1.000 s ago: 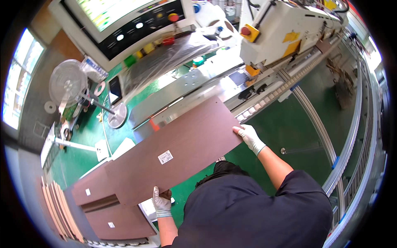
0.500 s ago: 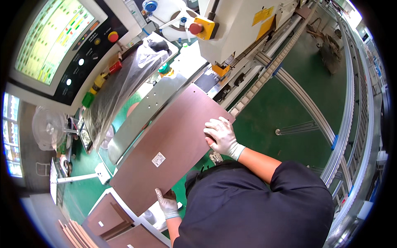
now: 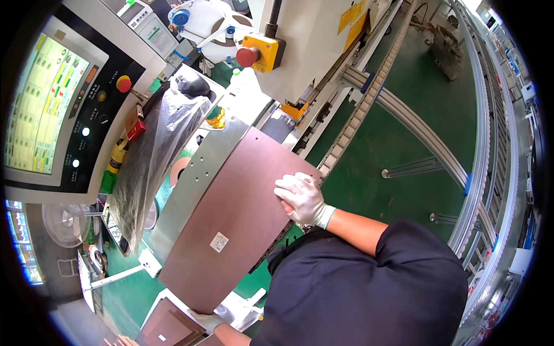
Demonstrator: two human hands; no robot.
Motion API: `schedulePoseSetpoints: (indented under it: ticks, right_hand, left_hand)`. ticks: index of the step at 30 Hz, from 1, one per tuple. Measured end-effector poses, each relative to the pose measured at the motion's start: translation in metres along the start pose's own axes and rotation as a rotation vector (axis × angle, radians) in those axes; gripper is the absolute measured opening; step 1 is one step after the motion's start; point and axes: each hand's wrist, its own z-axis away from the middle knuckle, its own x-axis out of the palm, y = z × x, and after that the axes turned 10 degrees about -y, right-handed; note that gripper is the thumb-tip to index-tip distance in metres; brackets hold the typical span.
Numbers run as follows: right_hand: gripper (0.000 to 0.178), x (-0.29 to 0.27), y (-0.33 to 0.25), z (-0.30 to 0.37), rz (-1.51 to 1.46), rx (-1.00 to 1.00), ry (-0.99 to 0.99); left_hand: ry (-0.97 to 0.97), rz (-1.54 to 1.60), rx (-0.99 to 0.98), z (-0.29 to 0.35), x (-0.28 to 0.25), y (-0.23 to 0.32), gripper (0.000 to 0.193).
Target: The person picks up wooden panels from a stack and feeds them one by one into an edge-banding or processing machine, then holds and inspects a small cylindrical component by hand.
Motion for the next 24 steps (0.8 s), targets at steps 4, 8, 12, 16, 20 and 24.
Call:
schedulePoseSetpoints:
  ticks: [4,8,12,16,20,24]
  right_hand:
    - [0.045,-0.015,0.025,-0.009,0.117,0.060,-0.060]
    - [0.049,-0.039,0.058,-0.020,0.191,0.120,-0.110]
    - [0.049,-0.060,0.097,-0.026,0.233,0.133,-0.134]
    - [0.052,-0.075,0.155,-0.024,0.328,0.203,-0.114]
    - [0.049,-0.089,0.193,-0.034,0.411,0.260,-0.140]
    - [0.038,-0.091,0.216,-0.033,0.459,0.426,0.109]
  left_hand:
    - [-0.198,-0.012,-0.277,0.018,0.007,0.019,0.068]
    - [-0.263,-0.252,-0.422,0.029,0.051,0.040,0.071]
    - [-0.416,-0.330,-0.342,0.027,0.069,0.023,0.071]
    - [-0.527,-0.486,-0.237,0.053,0.123,0.016,0.069]
    - [-0.651,-0.619,-0.097,0.087,0.177,0.031,0.070]
    - [-0.779,-1.054,0.158,0.075,0.204,0.023,0.061]
